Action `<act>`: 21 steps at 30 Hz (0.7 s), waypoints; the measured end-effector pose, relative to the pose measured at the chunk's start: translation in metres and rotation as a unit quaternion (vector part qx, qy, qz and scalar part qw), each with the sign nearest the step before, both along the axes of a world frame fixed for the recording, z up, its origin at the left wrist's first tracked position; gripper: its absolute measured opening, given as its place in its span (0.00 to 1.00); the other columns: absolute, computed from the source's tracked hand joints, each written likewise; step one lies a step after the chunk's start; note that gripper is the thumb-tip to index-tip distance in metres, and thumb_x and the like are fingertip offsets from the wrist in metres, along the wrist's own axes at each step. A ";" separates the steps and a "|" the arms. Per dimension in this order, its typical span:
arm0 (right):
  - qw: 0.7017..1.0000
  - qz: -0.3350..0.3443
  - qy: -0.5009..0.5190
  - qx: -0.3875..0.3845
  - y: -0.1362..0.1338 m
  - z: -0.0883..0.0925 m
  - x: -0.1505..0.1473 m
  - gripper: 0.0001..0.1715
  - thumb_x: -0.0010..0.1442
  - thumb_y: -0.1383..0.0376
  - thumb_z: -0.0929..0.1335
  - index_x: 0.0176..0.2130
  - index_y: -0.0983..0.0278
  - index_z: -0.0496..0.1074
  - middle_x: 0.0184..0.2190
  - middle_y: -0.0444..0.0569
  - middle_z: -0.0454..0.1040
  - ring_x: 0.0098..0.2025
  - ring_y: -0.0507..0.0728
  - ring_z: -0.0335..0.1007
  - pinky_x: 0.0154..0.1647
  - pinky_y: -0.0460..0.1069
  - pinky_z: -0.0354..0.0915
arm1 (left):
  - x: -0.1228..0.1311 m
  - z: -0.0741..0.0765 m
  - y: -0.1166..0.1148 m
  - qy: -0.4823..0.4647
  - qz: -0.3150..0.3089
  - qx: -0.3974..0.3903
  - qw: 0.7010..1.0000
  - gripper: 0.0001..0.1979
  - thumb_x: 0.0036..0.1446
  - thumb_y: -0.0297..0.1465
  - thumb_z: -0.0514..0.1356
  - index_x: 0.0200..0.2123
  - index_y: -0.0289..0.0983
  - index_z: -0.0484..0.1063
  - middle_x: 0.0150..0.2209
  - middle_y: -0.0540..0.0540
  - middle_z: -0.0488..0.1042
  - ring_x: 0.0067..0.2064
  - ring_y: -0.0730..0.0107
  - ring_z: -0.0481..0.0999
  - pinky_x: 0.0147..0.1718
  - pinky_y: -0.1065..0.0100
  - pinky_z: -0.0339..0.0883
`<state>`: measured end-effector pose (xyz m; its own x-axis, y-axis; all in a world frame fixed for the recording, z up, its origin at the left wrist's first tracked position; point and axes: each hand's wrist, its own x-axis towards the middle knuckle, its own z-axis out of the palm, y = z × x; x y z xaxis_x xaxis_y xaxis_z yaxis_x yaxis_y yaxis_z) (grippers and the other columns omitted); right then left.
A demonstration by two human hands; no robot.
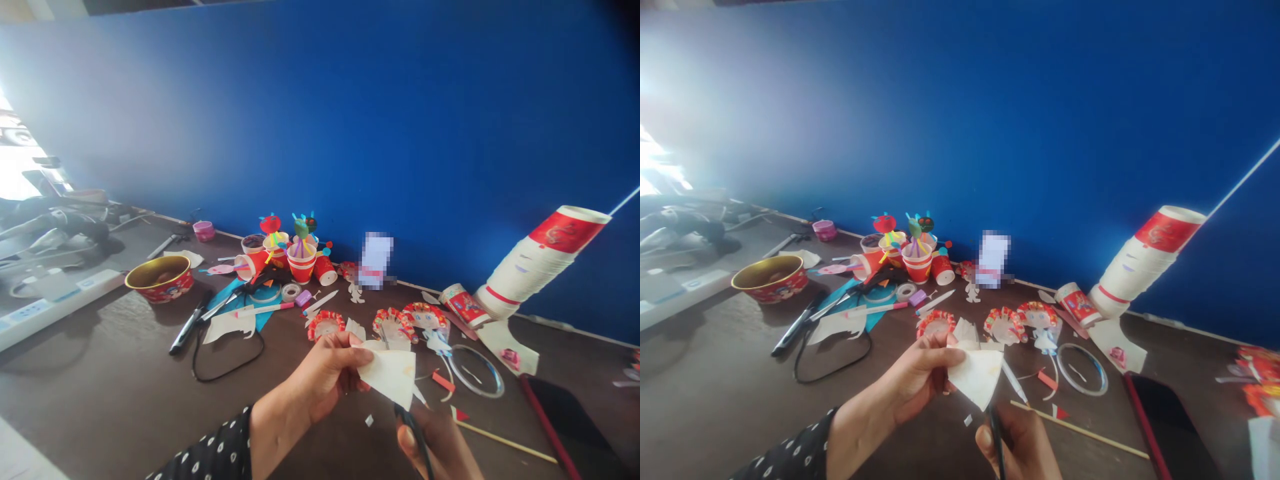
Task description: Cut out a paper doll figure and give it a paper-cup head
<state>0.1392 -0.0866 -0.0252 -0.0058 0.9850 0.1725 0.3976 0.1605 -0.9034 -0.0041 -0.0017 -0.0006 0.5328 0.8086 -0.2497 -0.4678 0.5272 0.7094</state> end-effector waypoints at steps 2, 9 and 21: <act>1.000 -0.008 -0.013 0.003 0.000 0.003 0.000 0.32 0.49 0.40 0.58 0.15 0.63 0.60 0.15 0.42 0.55 0.21 0.52 0.52 0.22 0.45 0.55 | -0.001 0.000 0.001 0.006 -0.001 0.004 1.000 0.11 0.35 0.25 0.65 0.18 0.34 0.63 0.16 0.50 0.69 0.15 0.78 0.65 0.12 0.77 0.56; 0.999 0.000 -0.014 -0.038 -0.001 0.008 -0.004 0.32 0.48 0.38 0.58 0.16 0.62 0.55 0.16 0.39 0.48 0.20 0.50 0.41 0.19 0.45 0.49 | -0.002 0.002 0.001 0.031 0.002 0.013 0.999 0.11 0.35 0.27 0.65 0.19 0.34 0.63 0.15 0.50 0.68 0.13 0.80 0.63 0.11 0.77 0.53; 0.992 -0.051 0.028 -0.110 0.001 -0.002 0.014 0.30 0.46 0.40 0.61 0.16 0.63 0.59 0.13 0.38 0.50 0.17 0.49 0.45 0.16 0.44 0.47 | -0.013 0.007 0.015 0.069 0.055 0.067 0.994 0.10 0.37 0.28 0.65 0.20 0.34 0.65 0.17 0.51 0.69 0.16 0.80 0.64 0.15 0.76 0.55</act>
<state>0.1528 -0.0859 -0.0276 0.1003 0.9937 -0.0502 0.3505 -0.0825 -0.9329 -0.0171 0.0129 0.0066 0.4079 0.8908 -0.2001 -0.4114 0.3750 0.8308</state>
